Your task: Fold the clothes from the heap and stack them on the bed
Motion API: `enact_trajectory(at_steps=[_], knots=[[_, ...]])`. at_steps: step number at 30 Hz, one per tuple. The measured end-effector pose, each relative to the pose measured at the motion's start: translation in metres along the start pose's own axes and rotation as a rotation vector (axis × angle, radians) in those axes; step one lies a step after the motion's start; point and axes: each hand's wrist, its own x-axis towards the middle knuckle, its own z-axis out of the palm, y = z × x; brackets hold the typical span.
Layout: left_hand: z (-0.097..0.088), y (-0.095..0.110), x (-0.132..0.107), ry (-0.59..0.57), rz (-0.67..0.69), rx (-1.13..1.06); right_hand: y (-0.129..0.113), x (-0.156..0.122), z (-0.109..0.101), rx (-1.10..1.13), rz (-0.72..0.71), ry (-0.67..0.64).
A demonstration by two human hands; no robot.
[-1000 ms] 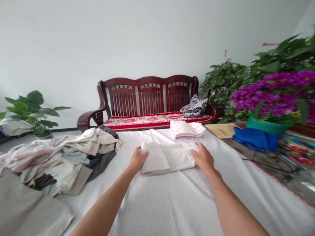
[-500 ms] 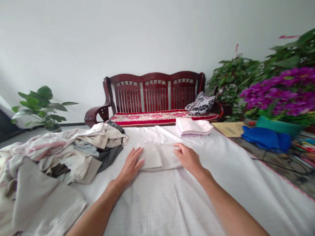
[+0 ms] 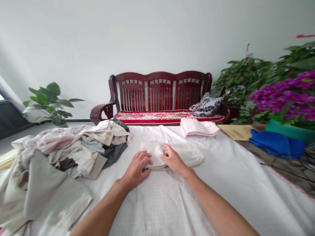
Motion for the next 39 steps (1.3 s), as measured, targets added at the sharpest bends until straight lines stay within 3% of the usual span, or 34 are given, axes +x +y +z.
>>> enact_trajectory(at_steps=[10,14,17,22,25,28,30,33,39], knots=[[-0.003,0.014,0.0,-0.089,-0.022,0.105,-0.015,-0.018,-0.009,-0.38,0.057,-0.003],[-0.004,0.018,-0.002,-0.223,0.031,0.216,-0.015,-0.026,-0.01,-0.582,-0.099,0.064],[-0.002,0.019,-0.005,-0.324,0.063,0.262,-0.007,-0.033,-0.008,-0.725,-0.268,-0.034],[0.0,0.011,-0.007,-0.344,0.027,0.149,0.008,-0.039,-0.014,-0.77,-0.272,-0.224],[-0.003,-0.002,-0.002,-0.114,-0.184,-0.132,0.014,-0.04,-0.027,-0.68,-0.273,-0.183],[-0.01,-0.015,0.007,0.215,-0.606,-0.457,0.018,-0.04,-0.036,-0.508,-0.272,-0.046],[-0.016,-0.02,0.013,0.295,-0.882,-0.649,0.018,-0.041,-0.037,-0.363,-0.273,0.015],[-0.026,-0.022,0.019,0.252,-1.109,-0.86,0.009,-0.042,-0.033,-0.179,-0.262,0.053],[-0.032,-0.018,0.032,-0.099,-1.018,-0.807,-0.011,-0.041,-0.021,-0.179,-0.312,0.037]])
